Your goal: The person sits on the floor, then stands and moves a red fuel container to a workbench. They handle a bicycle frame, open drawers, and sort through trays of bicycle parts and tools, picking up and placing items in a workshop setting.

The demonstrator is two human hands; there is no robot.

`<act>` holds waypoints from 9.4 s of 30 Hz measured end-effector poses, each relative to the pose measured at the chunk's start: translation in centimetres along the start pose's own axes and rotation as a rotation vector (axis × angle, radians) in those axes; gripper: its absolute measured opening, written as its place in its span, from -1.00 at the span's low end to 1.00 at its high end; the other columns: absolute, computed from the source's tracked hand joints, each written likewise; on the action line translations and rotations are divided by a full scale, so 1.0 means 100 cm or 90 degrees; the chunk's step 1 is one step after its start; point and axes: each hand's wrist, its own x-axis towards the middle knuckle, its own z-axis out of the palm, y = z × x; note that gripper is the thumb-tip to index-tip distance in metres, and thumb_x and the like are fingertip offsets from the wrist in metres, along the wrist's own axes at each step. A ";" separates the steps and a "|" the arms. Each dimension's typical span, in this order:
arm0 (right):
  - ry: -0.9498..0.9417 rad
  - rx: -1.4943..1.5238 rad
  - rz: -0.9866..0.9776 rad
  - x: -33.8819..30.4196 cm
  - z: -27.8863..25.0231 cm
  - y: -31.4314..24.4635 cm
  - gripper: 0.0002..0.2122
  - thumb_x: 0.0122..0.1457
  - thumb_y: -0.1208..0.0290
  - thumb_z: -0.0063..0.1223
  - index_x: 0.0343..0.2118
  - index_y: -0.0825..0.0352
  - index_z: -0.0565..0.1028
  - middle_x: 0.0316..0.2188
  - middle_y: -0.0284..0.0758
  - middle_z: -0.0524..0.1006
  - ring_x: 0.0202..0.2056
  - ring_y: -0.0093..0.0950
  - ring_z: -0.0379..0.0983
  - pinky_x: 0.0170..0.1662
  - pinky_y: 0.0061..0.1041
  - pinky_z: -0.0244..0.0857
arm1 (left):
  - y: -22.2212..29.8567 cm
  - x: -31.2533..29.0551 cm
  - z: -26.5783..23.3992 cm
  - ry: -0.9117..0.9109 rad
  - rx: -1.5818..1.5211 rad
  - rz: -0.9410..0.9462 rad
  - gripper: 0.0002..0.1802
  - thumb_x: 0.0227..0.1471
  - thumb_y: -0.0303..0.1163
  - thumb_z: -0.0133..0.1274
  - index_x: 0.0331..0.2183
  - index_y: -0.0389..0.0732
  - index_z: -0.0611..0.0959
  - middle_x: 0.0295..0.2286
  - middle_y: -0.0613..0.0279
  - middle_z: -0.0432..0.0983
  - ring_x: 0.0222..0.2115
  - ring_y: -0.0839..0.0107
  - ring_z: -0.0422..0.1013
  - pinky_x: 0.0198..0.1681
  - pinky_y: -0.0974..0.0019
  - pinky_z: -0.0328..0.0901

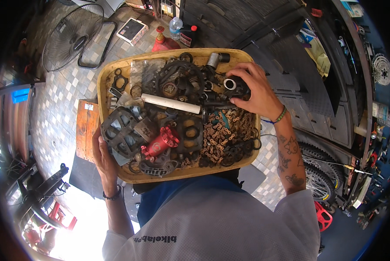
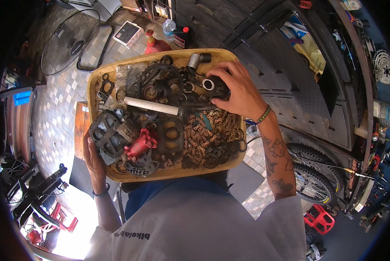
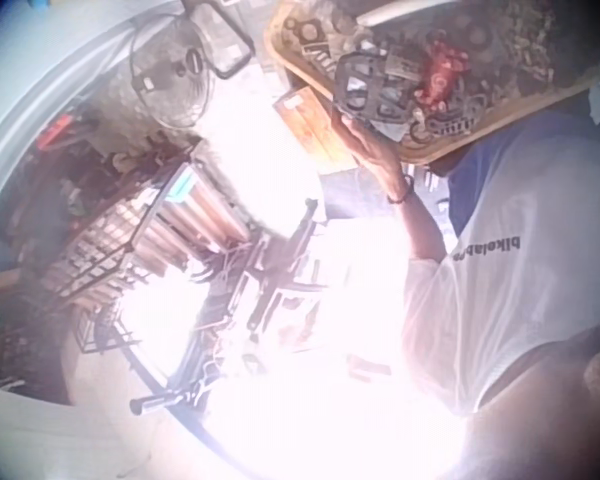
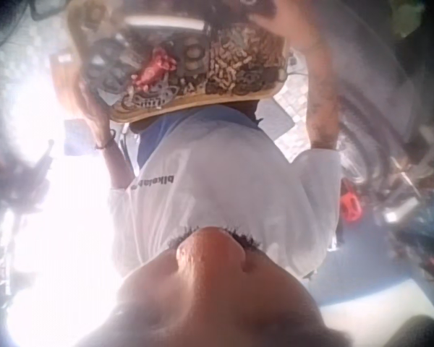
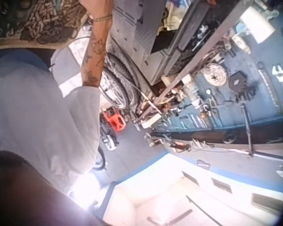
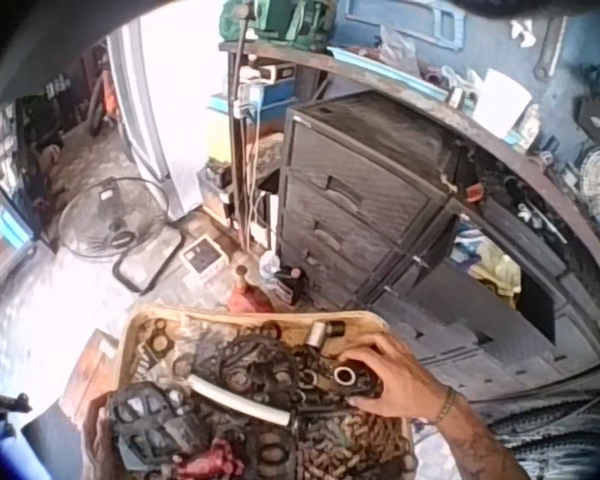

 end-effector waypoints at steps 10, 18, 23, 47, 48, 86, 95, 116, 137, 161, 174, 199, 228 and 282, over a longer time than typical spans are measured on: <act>-0.010 0.021 -0.020 -0.005 -0.002 0.001 -0.37 -0.07 0.38 0.53 0.12 0.20 0.50 0.14 -0.24 0.47 0.25 -0.15 0.34 0.40 -0.05 0.09 | -0.009 -0.004 0.003 0.053 0.044 -0.058 -0.35 0.53 0.00 -0.23 0.16 -0.47 0.51 0.01 0.03 0.56 0.03 0.39 0.41 0.19 0.27 0.26; 0.108 0.008 -0.077 0.035 0.004 -0.051 -0.27 0.06 0.10 0.50 0.26 0.28 0.45 0.16 -0.20 0.52 0.23 -0.14 0.40 0.33 -0.04 0.17 | -0.008 -0.002 0.001 0.000 -0.006 -0.065 -0.33 0.53 0.01 -0.23 0.14 -0.49 0.52 -0.01 0.05 0.57 0.01 0.40 0.42 0.16 0.30 0.28; 0.095 -0.068 -0.049 0.060 0.051 -0.066 -0.19 0.06 0.04 0.49 0.33 0.27 0.37 0.13 -0.14 0.53 0.18 -0.14 0.44 0.29 -0.07 0.22 | -0.004 0.001 0.003 0.004 -0.004 -0.050 -0.32 0.53 0.02 -0.24 0.13 -0.49 0.53 -0.05 0.06 0.58 -0.03 0.41 0.42 0.13 0.31 0.30; 0.151 0.051 -0.317 0.010 0.081 -0.140 -0.43 0.22 0.41 0.21 0.32 0.14 0.42 0.10 -0.19 0.49 -0.08 -0.31 0.58 -0.12 -0.43 0.59 | 0.001 0.001 0.010 0.013 0.016 -0.028 -0.40 0.55 -0.03 -0.30 0.00 -0.37 0.62 -0.24 0.19 0.58 -0.20 0.45 0.37 -0.03 0.31 0.30; 0.166 0.040 -0.330 0.011 0.082 -0.140 -0.42 0.23 0.43 0.18 0.34 0.14 0.39 0.10 -0.21 0.48 -0.10 -0.36 0.57 -0.16 -0.49 0.59 | 0.000 0.000 0.010 0.013 0.017 -0.032 -0.40 0.55 -0.03 -0.30 0.00 -0.37 0.62 -0.25 0.19 0.57 -0.21 0.45 0.37 -0.03 0.31 0.30; 0.124 0.085 -0.288 0.005 0.076 -0.146 -0.51 0.23 0.40 0.24 0.26 0.16 0.53 0.10 -0.16 0.53 0.03 -0.19 0.60 0.02 -0.31 0.60 | 0.002 0.000 0.007 0.005 0.036 -0.035 -0.39 0.54 0.02 -0.29 -0.04 -0.35 0.62 -0.31 0.22 0.54 -0.25 0.47 0.35 -0.07 0.31 0.31; 0.123 0.082 -0.258 0.008 0.073 -0.145 -0.50 0.21 0.51 0.25 0.25 0.14 0.54 0.06 -0.22 0.58 -0.02 -0.26 0.62 -0.09 -0.38 0.63 | 0.004 0.000 0.010 0.013 0.046 -0.040 -0.40 0.54 0.01 -0.28 -0.05 -0.34 0.62 -0.31 0.18 0.56 -0.25 0.44 0.36 -0.07 0.29 0.31; 0.114 -0.044 0.007 0.027 0.055 -0.109 -0.30 0.16 0.42 0.36 0.37 0.28 0.32 0.26 -0.07 0.39 0.23 -0.08 0.35 0.34 -0.04 0.18 | 0.012 0.000 0.012 0.027 0.041 -0.039 -0.44 0.53 -0.02 -0.23 -0.16 -0.38 0.55 -0.46 0.31 0.32 -0.37 0.50 0.16 -0.25 0.33 0.19; 0.333 -0.028 0.338 -0.083 0.031 -0.040 -0.54 0.43 0.26 0.09 0.27 0.43 0.41 0.29 -0.08 0.39 0.27 -0.23 0.35 0.34 -0.24 0.20 | -0.042 -0.001 -0.005 0.018 -0.233 -0.268 -0.27 0.46 0.10 -0.10 0.25 -0.40 0.50 0.17 0.04 0.48 0.17 0.33 0.36 0.27 0.24 0.23; 0.335 0.187 0.538 -0.142 0.057 -0.060 -0.55 0.47 0.01 -0.02 -0.07 0.42 0.54 -0.31 -0.32 0.53 -0.22 -0.51 0.40 -0.09 -0.43 0.32 | -0.068 0.026 -0.006 -0.020 -0.577 -0.353 -0.41 0.36 -0.07 0.13 0.21 -0.27 0.55 0.00 0.22 0.58 -0.02 0.39 0.50 0.07 0.23 0.42; 0.477 0.719 0.214 0.065 -0.108 -0.011 -0.02 0.34 -0.48 -0.29 0.36 0.53 0.29 0.32 -0.09 0.42 0.33 -0.23 0.32 0.42 -0.17 0.13 | 0.077 0.120 0.032 -0.018 -0.735 -0.118 -0.42 0.49 -0.08 -0.20 0.24 -0.35 0.48 0.08 0.12 0.56 0.00 0.35 0.53 0.09 0.22 0.44; 0.556 -0.445 0.301 -0.010 -0.172 0.043 -0.64 0.28 0.38 0.31 0.07 0.44 0.59 -0.04 -0.10 0.64 0.03 -0.16 0.58 0.07 -0.21 0.43 | 0.305 0.247 0.252 -0.127 -0.717 0.008 -0.28 0.47 0.10 -0.19 0.24 -0.38 0.43 0.02 -0.02 0.53 -0.02 0.16 0.49 0.10 0.04 0.41; 0.456 -0.364 0.322 -0.189 -0.181 0.035 -0.77 0.28 0.47 0.27 -0.21 0.40 0.39 -0.25 -0.28 0.41 -0.19 -0.40 0.34 0.00 -0.50 0.25 | 0.123 0.208 0.281 -0.304 -0.443 -0.125 -0.28 0.45 0.18 -0.16 0.19 -0.31 0.52 -0.18 0.09 0.61 -0.27 0.40 0.57 -0.18 0.35 0.48; 0.396 -0.453 0.341 -0.262 -0.155 -0.007 -0.51 0.36 -0.08 0.15 -0.17 0.40 0.50 -0.21 -0.14 0.50 -0.16 -0.16 0.47 -0.03 -0.22 0.35 | 0.116 0.217 0.292 -0.348 -0.352 -0.147 -0.31 0.44 0.17 -0.13 0.17 -0.27 0.57 -0.20 0.13 0.63 -0.29 0.46 0.56 -0.20 0.39 0.43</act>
